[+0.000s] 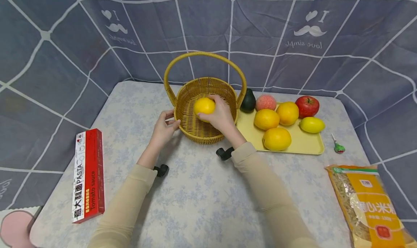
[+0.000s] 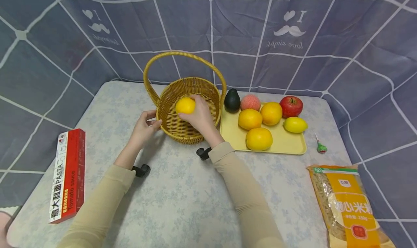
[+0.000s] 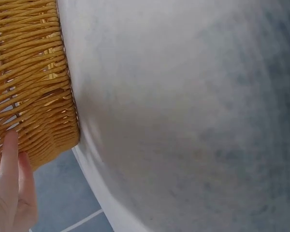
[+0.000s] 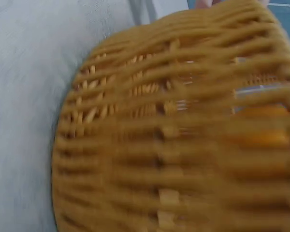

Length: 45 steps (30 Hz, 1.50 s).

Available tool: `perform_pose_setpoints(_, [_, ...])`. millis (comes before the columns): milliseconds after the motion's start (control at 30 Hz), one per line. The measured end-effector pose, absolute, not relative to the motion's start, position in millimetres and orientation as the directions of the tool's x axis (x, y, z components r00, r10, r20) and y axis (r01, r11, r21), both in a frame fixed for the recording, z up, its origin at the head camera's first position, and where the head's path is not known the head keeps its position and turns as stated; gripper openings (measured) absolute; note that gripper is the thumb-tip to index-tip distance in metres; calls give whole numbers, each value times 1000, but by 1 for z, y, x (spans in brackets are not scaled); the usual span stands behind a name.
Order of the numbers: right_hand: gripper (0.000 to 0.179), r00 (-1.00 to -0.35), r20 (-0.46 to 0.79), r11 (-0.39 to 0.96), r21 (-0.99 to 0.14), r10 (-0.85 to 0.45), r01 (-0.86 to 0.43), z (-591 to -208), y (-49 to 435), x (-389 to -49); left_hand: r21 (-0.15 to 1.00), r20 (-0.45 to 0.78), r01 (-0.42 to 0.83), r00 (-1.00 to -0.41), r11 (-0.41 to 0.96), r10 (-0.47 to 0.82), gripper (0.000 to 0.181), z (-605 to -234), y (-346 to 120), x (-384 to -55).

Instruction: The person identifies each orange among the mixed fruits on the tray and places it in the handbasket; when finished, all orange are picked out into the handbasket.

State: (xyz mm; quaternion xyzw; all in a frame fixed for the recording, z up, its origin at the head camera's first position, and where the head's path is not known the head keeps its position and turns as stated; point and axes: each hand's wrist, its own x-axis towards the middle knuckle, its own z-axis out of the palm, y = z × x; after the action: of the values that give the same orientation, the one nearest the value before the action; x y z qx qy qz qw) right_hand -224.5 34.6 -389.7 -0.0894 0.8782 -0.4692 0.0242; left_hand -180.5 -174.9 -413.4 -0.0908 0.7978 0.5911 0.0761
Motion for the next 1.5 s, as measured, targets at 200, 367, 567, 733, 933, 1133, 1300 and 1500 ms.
perform_pose_setpoints(200, [74,-984,-6,550,-830,-176,-93,-399,10,-236,928,-212,-223,-975,298,-67,54,-411,-174,-179])
perform_pose_setpoints(367, [75,-980,-56,566,-822,-189,-62,-404,-6,-243,927,-211,-219,-976,305,-60,53,-411,-173,-179])
perform_pose_setpoints(567, [73,-980,-75,585,-810,-185,-48,-410,-15,-248,926,-221,-229,-973,301,-59,53,-412,-171,-180])
perform_pose_setpoints(733, [73,-980,-80,579,-814,-184,-43,-415,-17,-250,924,-229,-236,-972,300,-60,54,-412,-171,-178])
perform_pose_setpoints(933, [70,-976,-50,570,-818,-210,-80,-418,-17,-253,925,-220,-228,-974,302,-62,54,-413,-170,-179])
perform_pose_setpoints(1133, [72,-966,-66,575,-813,-250,-94,-415,-14,-253,922,-222,-236,-972,306,-80,55,-413,-172,-179])
perform_pose_setpoints(1300, [74,-962,-85,584,-807,-260,-87,-412,-10,-251,924,-224,-237,-971,299,-78,55,-414,-172,-180])
perform_pose_setpoints(1500, [83,-960,-92,607,-789,-264,-91,-410,-2,-249,925,-220,-234,-972,298,-81,55,-414,-170,-179])
